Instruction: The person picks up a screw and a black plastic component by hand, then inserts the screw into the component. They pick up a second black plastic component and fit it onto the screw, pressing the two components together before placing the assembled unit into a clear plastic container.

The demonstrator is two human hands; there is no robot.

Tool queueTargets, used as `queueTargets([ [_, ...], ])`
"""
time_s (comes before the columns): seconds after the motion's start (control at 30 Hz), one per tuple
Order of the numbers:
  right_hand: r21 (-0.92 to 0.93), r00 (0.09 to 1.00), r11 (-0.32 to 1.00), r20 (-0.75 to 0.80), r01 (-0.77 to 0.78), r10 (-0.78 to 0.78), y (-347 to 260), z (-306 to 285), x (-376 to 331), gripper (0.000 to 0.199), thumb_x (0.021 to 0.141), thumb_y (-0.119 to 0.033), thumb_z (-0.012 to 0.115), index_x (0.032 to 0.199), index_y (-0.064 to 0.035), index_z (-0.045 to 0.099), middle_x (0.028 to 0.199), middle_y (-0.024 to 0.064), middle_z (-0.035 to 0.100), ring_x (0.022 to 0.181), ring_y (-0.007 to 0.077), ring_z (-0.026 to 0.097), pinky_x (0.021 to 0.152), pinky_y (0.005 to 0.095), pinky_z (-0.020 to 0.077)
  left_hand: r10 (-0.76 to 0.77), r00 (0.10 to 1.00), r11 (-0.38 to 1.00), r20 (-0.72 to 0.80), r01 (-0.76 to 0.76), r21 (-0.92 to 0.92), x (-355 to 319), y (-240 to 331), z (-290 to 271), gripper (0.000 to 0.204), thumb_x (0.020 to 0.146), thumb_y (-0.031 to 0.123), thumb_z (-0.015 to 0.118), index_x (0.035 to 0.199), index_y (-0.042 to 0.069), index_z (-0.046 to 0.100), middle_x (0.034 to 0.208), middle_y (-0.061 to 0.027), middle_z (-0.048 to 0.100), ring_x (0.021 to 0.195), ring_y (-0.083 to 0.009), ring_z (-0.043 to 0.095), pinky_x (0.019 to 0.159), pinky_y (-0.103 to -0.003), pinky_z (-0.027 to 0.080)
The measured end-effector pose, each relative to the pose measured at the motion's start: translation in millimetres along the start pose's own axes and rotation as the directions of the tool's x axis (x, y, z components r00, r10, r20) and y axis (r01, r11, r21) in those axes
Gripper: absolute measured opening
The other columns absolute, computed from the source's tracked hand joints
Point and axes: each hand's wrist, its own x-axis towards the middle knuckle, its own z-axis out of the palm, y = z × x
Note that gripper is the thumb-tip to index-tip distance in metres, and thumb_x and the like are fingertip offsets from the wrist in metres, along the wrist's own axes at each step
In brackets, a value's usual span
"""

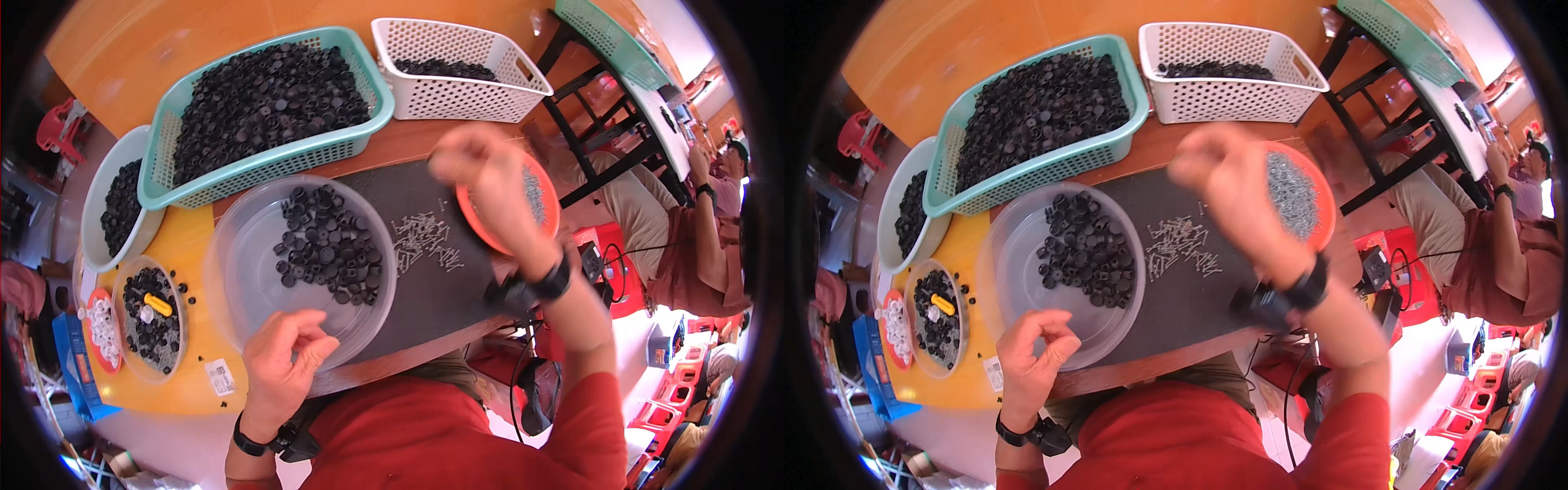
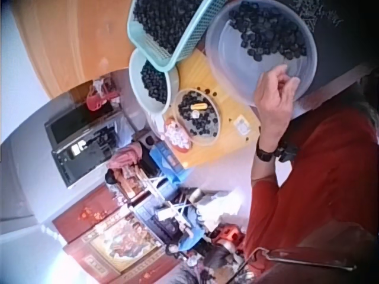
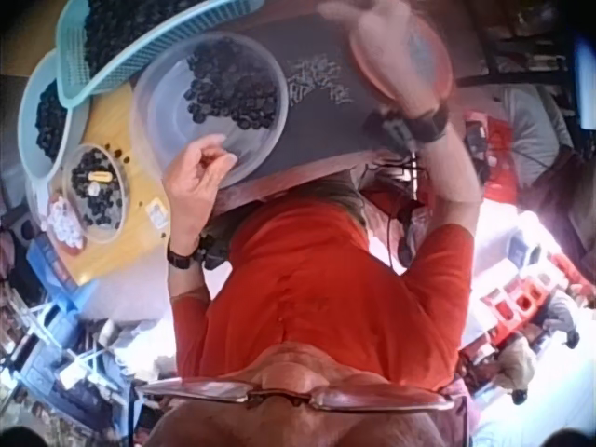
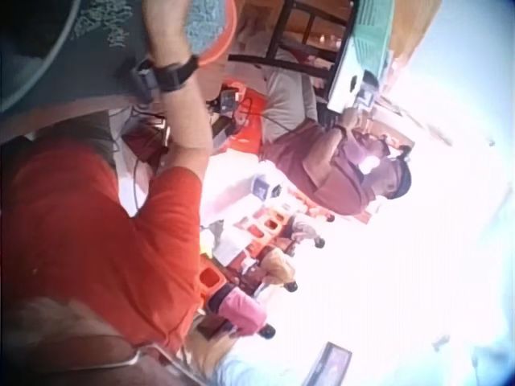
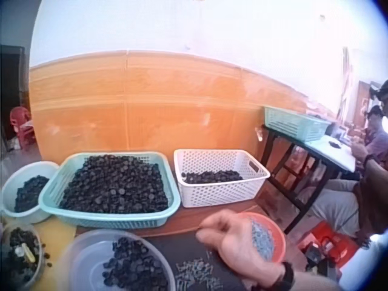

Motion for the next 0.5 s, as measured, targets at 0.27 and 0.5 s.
queueTargets([
  [0.27, -0.776, 0.903, 0.624, -0.196, 0.096, -0.382, 50, -99, 157, 0.025, 0.067, -0.014, 0.066, 0.090, -0.0038, 0.067, 0.079, 0.0172, 0.067, 0.077, 0.0301, 0.065, 0.073, 0.0378, 0.0497, 0.730, 0.244, 0.655, 0.638, 0.014, -0.755, -23, 48, 7, 0.040, 0.094, 0.027, 0.053, 0.121, -0.003, 0.049, 0.121, -0.0153, 0.053, 0.105, -0.0251, 0.051, 0.092, -0.039, 0.041],
  [0.5, -0.854, 0.899, 0.508, -0.130, 0.112, -0.417, 40, -91, 126, 0.030, 0.069, -0.014, 0.064, 0.097, -0.0017, 0.066, 0.086, 0.0204, 0.065, 0.085, 0.0340, 0.063, 0.077, 0.0404, 0.0481, 0.820, 0.424, 0.303, 0.384, 0.248, -0.920, -36, 64, 44, 0.044, 0.094, 0.037, 0.051, 0.115, -0.002, 0.051, 0.111, -0.0142, 0.054, 0.100, -0.0306, 0.052, 0.085, -0.038, 0.043],
])
